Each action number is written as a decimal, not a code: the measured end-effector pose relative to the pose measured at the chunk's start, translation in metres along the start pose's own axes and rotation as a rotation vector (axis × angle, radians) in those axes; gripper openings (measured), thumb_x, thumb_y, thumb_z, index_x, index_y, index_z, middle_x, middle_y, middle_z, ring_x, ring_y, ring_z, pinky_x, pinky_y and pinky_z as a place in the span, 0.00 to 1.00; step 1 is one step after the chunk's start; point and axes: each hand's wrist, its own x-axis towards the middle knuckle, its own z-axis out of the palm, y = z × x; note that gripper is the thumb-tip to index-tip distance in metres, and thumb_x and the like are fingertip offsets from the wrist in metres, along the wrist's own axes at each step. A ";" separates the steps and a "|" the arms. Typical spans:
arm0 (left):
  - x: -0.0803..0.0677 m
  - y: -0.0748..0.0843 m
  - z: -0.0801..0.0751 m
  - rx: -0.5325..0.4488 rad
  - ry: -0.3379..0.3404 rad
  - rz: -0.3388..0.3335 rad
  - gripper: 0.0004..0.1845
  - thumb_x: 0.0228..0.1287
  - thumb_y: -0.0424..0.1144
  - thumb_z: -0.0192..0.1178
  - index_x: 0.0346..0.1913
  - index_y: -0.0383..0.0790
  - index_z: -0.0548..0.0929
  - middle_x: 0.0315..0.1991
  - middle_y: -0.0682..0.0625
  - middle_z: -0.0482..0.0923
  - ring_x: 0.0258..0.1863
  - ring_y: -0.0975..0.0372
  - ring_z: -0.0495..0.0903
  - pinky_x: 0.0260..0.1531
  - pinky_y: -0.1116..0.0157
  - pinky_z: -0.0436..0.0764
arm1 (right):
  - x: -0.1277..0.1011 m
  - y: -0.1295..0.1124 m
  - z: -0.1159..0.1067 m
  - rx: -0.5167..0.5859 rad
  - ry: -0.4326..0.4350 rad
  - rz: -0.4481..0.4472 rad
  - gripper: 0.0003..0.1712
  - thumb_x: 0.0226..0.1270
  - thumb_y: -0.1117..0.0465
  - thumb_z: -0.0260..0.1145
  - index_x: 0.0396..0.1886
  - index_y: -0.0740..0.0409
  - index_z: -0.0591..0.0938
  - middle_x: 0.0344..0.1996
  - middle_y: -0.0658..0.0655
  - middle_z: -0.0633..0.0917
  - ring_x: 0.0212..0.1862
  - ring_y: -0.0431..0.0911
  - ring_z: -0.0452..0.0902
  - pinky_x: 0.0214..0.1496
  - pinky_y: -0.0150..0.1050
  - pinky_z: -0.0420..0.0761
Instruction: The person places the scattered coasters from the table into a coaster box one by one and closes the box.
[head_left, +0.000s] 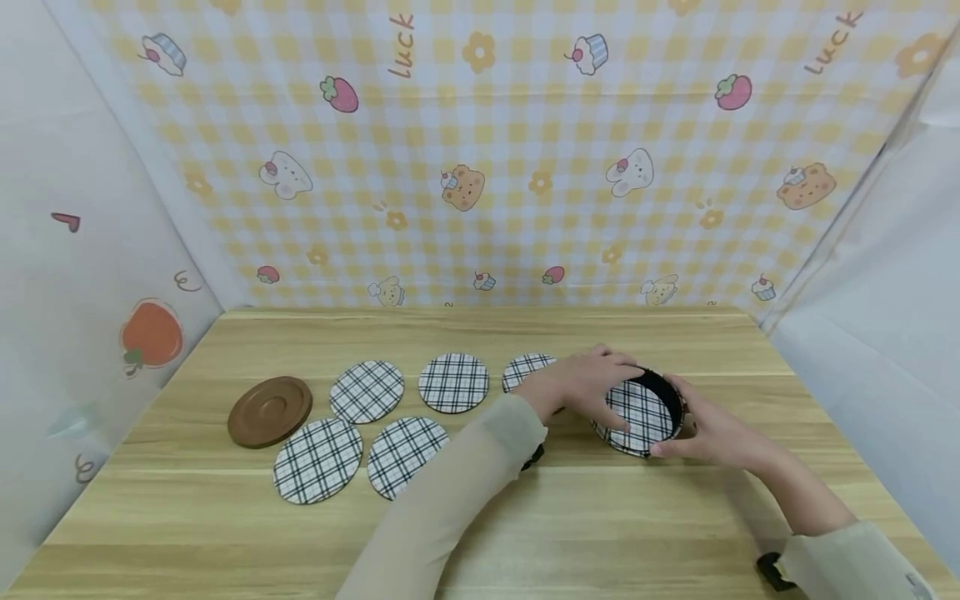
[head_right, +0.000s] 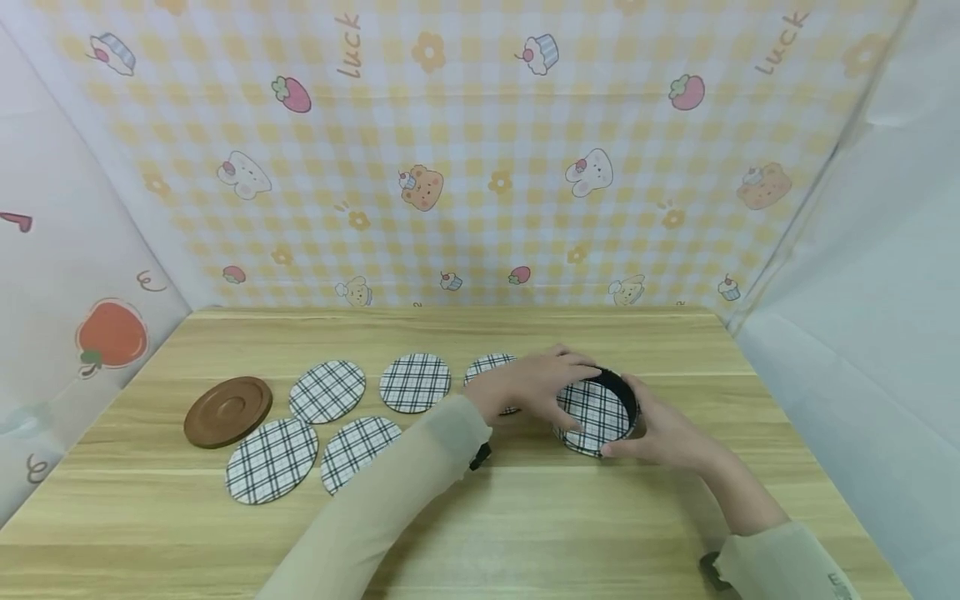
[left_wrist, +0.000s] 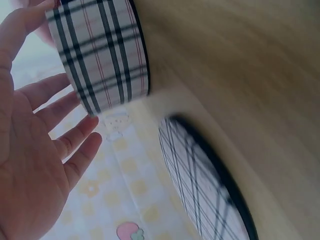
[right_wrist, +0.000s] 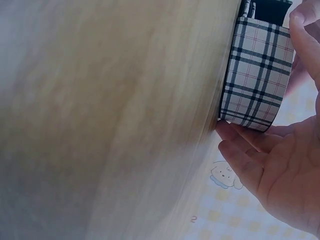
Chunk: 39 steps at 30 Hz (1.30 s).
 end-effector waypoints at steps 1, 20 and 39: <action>-0.002 -0.002 -0.001 -0.010 0.007 -0.004 0.46 0.61 0.65 0.62 0.79 0.56 0.56 0.78 0.60 0.54 0.75 0.62 0.54 0.72 0.61 0.66 | 0.000 0.000 0.000 0.000 -0.001 0.004 0.61 0.58 0.53 0.76 0.76 0.73 0.46 0.69 0.80 0.62 0.64 0.74 0.67 0.58 0.64 0.75; -0.043 -0.051 -0.013 -0.059 -0.018 -0.113 0.44 0.64 0.58 0.63 0.78 0.49 0.58 0.79 0.51 0.56 0.79 0.52 0.52 0.75 0.55 0.60 | -0.001 -0.005 0.000 -0.006 0.011 0.025 0.63 0.56 0.53 0.77 0.75 0.75 0.46 0.67 0.82 0.62 0.64 0.77 0.65 0.59 0.69 0.71; -0.058 -0.066 0.000 -0.070 -0.113 -0.241 0.50 0.55 0.57 0.72 0.78 0.56 0.57 0.78 0.55 0.56 0.76 0.55 0.56 0.72 0.51 0.65 | -0.003 -0.003 0.001 0.013 0.001 0.052 0.62 0.57 0.51 0.76 0.76 0.71 0.46 0.67 0.79 0.64 0.65 0.74 0.65 0.59 0.67 0.72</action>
